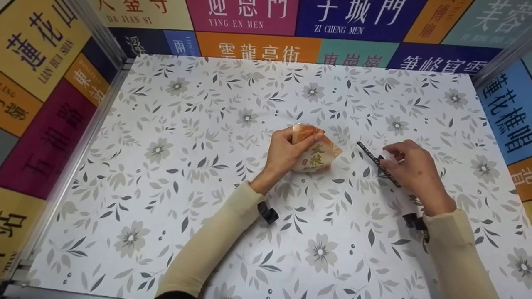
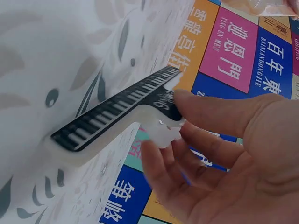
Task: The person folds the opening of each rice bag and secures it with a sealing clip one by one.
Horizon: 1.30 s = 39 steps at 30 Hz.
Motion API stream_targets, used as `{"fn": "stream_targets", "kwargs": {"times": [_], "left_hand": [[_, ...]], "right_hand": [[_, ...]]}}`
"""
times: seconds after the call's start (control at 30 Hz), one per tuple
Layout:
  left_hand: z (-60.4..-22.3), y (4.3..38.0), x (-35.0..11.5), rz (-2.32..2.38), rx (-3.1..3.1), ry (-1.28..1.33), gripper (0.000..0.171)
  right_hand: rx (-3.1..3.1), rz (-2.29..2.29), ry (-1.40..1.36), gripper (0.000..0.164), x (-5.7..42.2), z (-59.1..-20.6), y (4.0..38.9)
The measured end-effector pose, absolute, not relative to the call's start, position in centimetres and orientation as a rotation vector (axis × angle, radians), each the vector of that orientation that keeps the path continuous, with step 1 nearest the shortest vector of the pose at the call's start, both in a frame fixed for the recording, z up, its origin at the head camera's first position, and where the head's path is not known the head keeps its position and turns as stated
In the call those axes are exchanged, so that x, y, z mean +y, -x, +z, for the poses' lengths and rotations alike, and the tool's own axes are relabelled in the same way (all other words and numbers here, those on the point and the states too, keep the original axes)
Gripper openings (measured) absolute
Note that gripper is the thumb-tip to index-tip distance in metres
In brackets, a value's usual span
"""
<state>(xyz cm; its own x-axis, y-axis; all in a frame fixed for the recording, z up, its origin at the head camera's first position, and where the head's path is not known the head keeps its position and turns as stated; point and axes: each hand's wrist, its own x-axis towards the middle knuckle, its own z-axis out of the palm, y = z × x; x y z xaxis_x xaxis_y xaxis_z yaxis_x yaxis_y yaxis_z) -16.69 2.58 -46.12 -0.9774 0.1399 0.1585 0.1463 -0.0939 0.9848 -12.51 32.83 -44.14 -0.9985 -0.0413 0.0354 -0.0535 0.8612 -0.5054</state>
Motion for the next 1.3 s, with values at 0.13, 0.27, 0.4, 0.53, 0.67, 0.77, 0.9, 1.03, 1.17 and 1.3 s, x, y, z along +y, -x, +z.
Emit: {"fn": "stream_targets", "kwargs": {"times": [0.13,0.27,0.4,0.53,0.67,0.77,0.9,1.03,1.17,1.3], "left_hand": [[-46.1,16.6,2.6,-2.309,-2.115,0.334,0.026],[-46.2,16.7,2.6,-2.311,-2.087,0.35,0.024],[-46.2,16.8,2.6,-2.307,-2.078,0.345,0.022],[-46.1,16.8,2.6,-2.319,-2.088,0.319,0.023],[-46.1,16.7,2.7,-2.341,-2.093,0.293,0.024],[-46.2,16.7,2.7,-2.347,-2.087,0.302,0.024],[-46.3,16.7,2.7,-2.34,-2.081,0.324,0.024],[-46.3,16.7,2.7,-2.326,-2.084,0.325,0.023],[-46.2,16.7,2.7,-2.316,-2.091,0.31,0.022],[-46.2,16.7,2.7,-2.307,-2.097,0.305,0.022]], "right_hand": [[-2.956,0.817,-0.132,0.035,32.5,-43.9,12.4],[-2.951,0.833,-0.127,0.032,32.1,-43.4,12.3],[-2.922,0.847,-0.133,0.031,31.6,-42.8,12.2],[-2.874,0.88,-0.176,0.031,30.9,-42.5,12.3],[-2.826,0.956,-0.232,0.031,30.4,-42.5,12.3],[-2.777,1.003,-0.294,0.03,30.2,-42.7,12.1],[-2.722,1.021,-0.373,0.03,30.2,-42.9,11.9],[-2.68,1.0,-0.43,0.03,30.2,-43.2,11.8],[-2.641,0.996,-0.475,0.029,30.2,-43.3,11.8],[-2.622,1.004,-0.514,0.029,30.2,-43.4,11.9]]}}
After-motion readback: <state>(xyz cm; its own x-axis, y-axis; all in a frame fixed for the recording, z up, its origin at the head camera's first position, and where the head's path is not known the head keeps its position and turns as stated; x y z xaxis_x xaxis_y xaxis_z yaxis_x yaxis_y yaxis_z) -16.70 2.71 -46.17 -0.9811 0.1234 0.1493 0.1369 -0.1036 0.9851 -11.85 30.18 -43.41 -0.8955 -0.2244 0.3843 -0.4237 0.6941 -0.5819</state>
